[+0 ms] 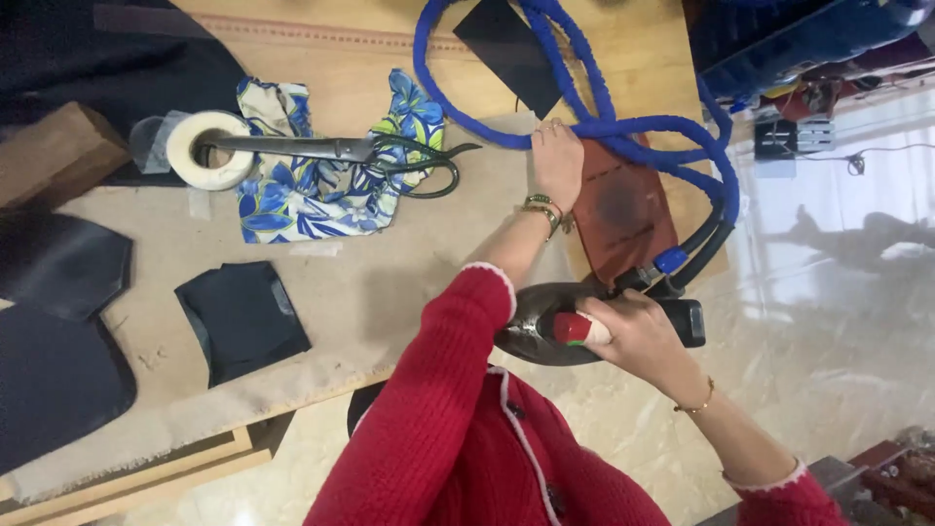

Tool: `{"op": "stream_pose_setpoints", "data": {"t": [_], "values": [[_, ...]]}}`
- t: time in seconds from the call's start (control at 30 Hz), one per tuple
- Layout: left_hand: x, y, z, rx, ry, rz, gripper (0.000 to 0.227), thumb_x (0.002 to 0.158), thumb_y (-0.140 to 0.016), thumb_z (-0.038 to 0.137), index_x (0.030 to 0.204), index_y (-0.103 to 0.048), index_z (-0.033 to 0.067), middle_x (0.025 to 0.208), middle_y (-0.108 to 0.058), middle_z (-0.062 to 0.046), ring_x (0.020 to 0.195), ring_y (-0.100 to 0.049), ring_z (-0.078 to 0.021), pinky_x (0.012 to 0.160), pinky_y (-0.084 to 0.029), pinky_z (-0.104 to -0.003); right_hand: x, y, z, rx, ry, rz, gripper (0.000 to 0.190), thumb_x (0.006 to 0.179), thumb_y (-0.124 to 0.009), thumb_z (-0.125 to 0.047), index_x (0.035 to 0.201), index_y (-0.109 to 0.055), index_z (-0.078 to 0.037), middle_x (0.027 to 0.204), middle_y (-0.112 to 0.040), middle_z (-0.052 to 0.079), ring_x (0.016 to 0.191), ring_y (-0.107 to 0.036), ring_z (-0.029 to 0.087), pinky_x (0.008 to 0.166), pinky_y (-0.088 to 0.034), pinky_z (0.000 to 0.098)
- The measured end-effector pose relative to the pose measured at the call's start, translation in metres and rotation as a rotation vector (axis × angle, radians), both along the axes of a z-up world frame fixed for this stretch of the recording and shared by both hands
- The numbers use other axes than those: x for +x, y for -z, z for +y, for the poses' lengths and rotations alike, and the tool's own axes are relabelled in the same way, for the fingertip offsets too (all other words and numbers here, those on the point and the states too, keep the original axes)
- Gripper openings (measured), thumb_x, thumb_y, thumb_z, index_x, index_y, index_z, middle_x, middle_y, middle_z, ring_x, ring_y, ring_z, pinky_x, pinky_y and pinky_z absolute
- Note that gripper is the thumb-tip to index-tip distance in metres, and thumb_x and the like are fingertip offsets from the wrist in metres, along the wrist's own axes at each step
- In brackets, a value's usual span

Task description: The person irons a small piece of black fabric on a workbench using a steam iron. They then apply a strip of clear tape to the fabric and iron over it to secure it. The person repeats the ironing process on the taped fabric.

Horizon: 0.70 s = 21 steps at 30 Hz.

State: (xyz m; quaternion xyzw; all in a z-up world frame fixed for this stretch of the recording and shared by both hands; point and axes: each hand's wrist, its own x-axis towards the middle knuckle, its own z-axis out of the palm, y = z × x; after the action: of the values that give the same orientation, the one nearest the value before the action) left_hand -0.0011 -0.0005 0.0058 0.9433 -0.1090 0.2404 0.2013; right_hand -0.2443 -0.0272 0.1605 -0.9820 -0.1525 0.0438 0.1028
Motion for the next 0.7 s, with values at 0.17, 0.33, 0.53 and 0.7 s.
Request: {"op": "stream_pose_setpoints", "data": {"t": [0.17, 0.33, 0.53, 0.7], "values": [[0.002, 0.021, -0.007, -0.087, 0.059, 0.182, 0.018, 0.090, -0.050, 0.000, 0.083, -0.066, 0.0049, 0.080, -0.060, -0.010, 0.078, -0.057, -0.0255, 0.077, -0.037, -0.041, 0.004, -0.005, -0.007, -0.005, -0.050, 0.023, 0.022, 0.083, -0.073, -0.042, 0.095, -0.065, -0.026, 0.064, -0.066, 0.002, 0.064, -0.068, 0.025, 0.070, -0.053, 0.0357], [-0.043, -0.014, 0.074, -0.523, 0.422, 0.743, 0.025, 0.096, -0.046, 0.012, 0.110, -0.067, 0.0055, 0.096, -0.067, -0.018, 0.091, -0.072, -0.0405, 0.076, -0.052, -0.051, 0.011, -0.025, -0.016, -0.042, -0.122, -0.001, 0.025, 0.075, -0.080, -0.034, 0.095, -0.069, -0.023, 0.060, -0.066, 0.004, 0.062, -0.070, 0.025, 0.070, -0.053, 0.0368], [-0.108, -0.084, 0.210, -0.637, 0.474, 0.917, 0.036, 0.101, -0.047, 0.014, 0.135, -0.044, -0.0001, 0.123, -0.061, -0.028, 0.113, -0.065, -0.0493, 0.090, -0.055, -0.056, 0.029, -0.026, -0.030, -0.049, -0.127, -0.003, 0.032, 0.075, -0.077, -0.036, 0.104, -0.070, -0.025, 0.062, -0.065, 0.008, 0.066, -0.070, 0.027, 0.072, -0.054, 0.0378], [-0.144, -0.081, 0.294, -0.682, 0.218, 0.816, 0.027, 0.101, -0.046, 0.009, 0.127, -0.040, 0.0072, 0.102, -0.067, -0.025, 0.104, -0.066, -0.0490, 0.088, -0.052, -0.054, 0.055, -0.014, -0.003, -0.113, -0.084, -0.058, 0.031, 0.077, -0.078, -0.028, 0.107, -0.070, -0.025, 0.055, -0.065, 0.005, 0.062, -0.071, 0.022, 0.080, -0.056, 0.0323]]}}
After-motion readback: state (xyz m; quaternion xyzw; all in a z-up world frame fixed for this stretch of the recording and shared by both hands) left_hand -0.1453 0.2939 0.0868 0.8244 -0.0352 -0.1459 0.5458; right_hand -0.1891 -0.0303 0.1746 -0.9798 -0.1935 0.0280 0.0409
